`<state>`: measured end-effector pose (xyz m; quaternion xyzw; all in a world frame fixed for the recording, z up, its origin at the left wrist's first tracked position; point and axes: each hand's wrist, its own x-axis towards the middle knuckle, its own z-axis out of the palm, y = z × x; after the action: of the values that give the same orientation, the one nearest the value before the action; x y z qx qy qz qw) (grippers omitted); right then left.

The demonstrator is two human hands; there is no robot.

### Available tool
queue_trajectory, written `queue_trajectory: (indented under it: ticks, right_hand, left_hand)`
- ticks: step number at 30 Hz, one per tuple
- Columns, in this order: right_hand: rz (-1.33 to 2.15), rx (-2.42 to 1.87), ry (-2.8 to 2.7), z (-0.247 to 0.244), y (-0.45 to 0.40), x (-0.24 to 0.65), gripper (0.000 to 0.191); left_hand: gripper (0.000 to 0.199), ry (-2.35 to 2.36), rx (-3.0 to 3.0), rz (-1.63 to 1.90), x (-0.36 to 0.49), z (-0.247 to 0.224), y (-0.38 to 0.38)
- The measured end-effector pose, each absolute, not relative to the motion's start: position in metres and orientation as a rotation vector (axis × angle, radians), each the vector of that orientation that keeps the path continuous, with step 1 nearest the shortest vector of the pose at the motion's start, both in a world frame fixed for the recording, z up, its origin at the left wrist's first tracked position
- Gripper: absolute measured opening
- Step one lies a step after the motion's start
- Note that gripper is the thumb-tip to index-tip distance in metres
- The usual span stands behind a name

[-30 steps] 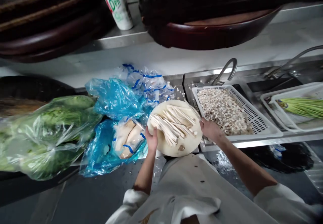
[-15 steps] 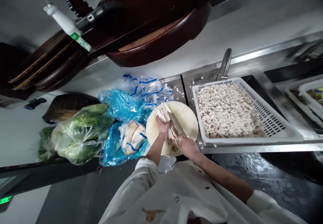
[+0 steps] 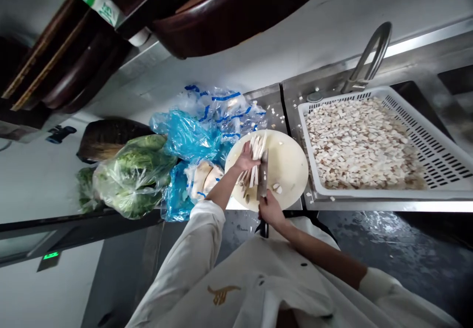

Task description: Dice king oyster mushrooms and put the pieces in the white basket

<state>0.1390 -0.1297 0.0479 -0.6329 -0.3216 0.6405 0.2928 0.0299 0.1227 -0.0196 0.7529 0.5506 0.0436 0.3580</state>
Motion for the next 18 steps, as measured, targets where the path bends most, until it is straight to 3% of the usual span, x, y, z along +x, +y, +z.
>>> queue_trajectory:
  ticks: [6, 13, 18]
  right_hand:
    - [1.495, -1.767, -0.842, 0.042, -0.165, 0.198, 0.018]
    - [1.273, -2.098, -0.984, 0.068, -0.178, 0.243, 0.023]
    - [0.932, -2.402, -1.358, 0.081, -0.135, 0.269, 0.023]
  left_hand:
    - [0.143, 1.185, 2.107, 0.068, 0.036, -0.032, 0.128]
    - [0.141, 0.845, 2.363, -0.265, 0.023, -0.002, 0.133]
    - [0.137, 1.037, 2.401, -0.292, 0.027, 0.016, 0.112]
